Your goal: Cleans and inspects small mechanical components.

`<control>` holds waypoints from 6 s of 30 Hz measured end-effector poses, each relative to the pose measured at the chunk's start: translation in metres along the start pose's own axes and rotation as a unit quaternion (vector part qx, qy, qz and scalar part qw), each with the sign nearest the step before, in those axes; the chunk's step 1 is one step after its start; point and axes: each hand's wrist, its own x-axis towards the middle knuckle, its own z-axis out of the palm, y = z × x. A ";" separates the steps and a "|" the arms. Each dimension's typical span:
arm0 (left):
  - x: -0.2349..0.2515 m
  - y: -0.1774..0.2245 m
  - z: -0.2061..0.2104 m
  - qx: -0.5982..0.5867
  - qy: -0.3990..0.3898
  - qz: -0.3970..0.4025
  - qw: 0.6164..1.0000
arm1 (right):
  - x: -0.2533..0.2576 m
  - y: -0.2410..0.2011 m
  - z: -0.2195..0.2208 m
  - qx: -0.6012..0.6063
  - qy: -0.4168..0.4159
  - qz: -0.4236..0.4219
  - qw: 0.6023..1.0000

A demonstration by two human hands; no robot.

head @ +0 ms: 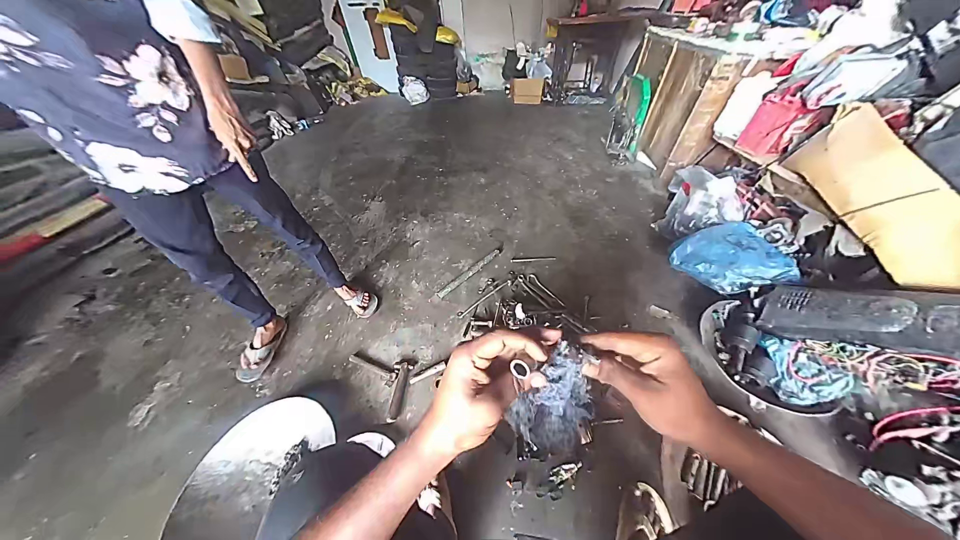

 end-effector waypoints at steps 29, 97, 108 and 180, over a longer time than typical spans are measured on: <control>-0.010 -0.002 0.002 0.163 -0.001 -0.109 0.981 | -0.002 0.001 0.010 -0.276 -0.040 -0.078 0.957; -0.007 -0.005 -0.003 0.334 -0.072 -0.299 0.891 | 0.021 0.012 0.024 -0.034 -0.110 0.101 0.988; -0.012 -0.007 -0.003 0.256 -0.092 -0.200 0.941 | 0.015 0.013 0.030 -0.153 -0.080 0.022 0.985; -0.010 -0.007 -0.020 0.468 -0.298 -0.287 0.781 | -0.001 0.012 0.035 -0.346 -0.287 0.178 0.875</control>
